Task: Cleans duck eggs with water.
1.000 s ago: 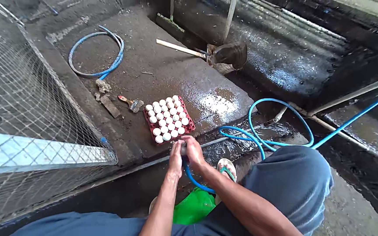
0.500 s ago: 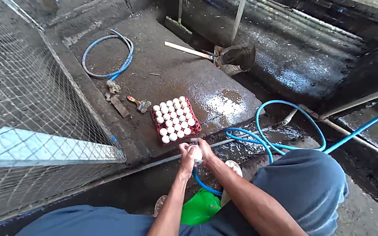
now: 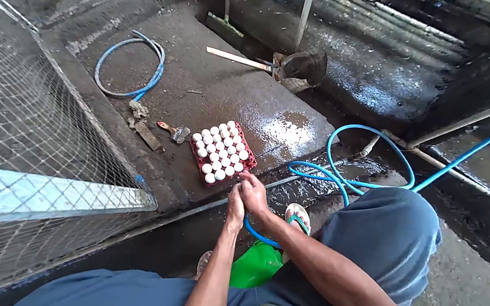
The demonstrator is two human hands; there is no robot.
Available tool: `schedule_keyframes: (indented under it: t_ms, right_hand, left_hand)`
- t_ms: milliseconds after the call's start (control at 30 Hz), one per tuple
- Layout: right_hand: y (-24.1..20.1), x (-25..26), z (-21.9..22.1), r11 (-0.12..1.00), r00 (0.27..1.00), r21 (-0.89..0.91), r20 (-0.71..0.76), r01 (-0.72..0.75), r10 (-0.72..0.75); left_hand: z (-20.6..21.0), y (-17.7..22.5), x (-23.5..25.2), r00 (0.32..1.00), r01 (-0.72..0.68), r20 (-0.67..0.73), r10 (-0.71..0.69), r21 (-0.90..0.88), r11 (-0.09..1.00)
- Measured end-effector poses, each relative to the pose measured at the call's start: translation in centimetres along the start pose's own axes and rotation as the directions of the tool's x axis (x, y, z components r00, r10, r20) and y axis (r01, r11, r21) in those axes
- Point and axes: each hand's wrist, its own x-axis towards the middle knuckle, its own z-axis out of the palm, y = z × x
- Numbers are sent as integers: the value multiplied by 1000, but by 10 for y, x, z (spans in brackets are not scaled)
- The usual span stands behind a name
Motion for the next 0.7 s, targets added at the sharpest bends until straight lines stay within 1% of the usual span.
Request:
schedule_keyframes:
  t_ms: [33,67,100,167,200,233,267,300,333,367,400,433,467,500,533,567,600,633,667,700]
  right_hand:
    - [-1,9,-2,997,997,32,-16,-72,72]
    - [-2,11,-4,991,992,48,-14,-127,128]
    - [-4,6,-2,993,993,28,-20,-118,118]
    - [-3,-10,3,998,999,-45,-19,39,-40]
    - [0,-12,4,996,996,-36,-28,81,-82]
    - [1,-6,3,998,997,3,-42,60,-60]
    - [0,4,1,998,999,67,-27,-18,19]
    - [0,14,0,981,990,138,3,-138,139]
    - [3,20,0,945,966,202,44,-258,255]
    - [7,24,0,906,938,244,93,-346,333]
    - [10,27,-1,880,917,259,140,-398,374]
    - [17,32,-4,873,904,240,175,-424,391]
    - [26,38,-8,880,893,183,199,-438,403]
    - [34,43,-15,889,878,88,229,-449,420]
    - [39,45,-22,890,847,-35,290,-455,444]
    - [42,43,-29,885,796,-164,389,-437,465]
    - [44,39,-33,882,728,-262,498,-392,472]
    - [48,34,-33,884,646,-323,604,-338,467]
    - [54,30,-28,886,573,-352,676,-300,463]
    - [59,27,-22,889,521,-355,721,-289,457]
  left_hand:
    - [0,0,1,1000,25,15,-25,0,1000]
    - [2,-1,2,999,37,-1,-37,1,999]
    - [3,0,1,999,34,-18,-34,-9,999]
    - [3,5,-2,999,14,-35,-16,-48,999]
    - [1,5,-3,999,34,-13,-35,-73,997]
    - [-1,7,-3,997,79,19,-78,-93,993]
    - [-3,8,1,993,114,49,-109,-112,987]
    - [-7,6,4,987,147,92,-135,-143,979]
    - [-12,4,6,975,191,151,-164,-185,964]
    - [-17,4,7,957,236,221,-188,-218,947]
    - [-22,4,10,934,274,298,-196,-247,930]
    - [-27,2,14,908,295,377,-183,-265,918]
    - [-30,-2,19,882,308,443,-163,-276,911]
    - [-34,-6,23,857,309,497,-132,-292,905]
    - [-38,-10,27,843,304,528,-101,-314,899]
    - [-42,-13,31,841,292,537,-70,-339,894]
    - [-46,-16,35,849,272,526,-42,-368,889]
    - [-50,-19,40,859,253,511,-18,-394,884]
    - [-54,-23,46,871,232,491,1,-413,881]
    - [-59,-26,54,879,213,476,14,-419,883]
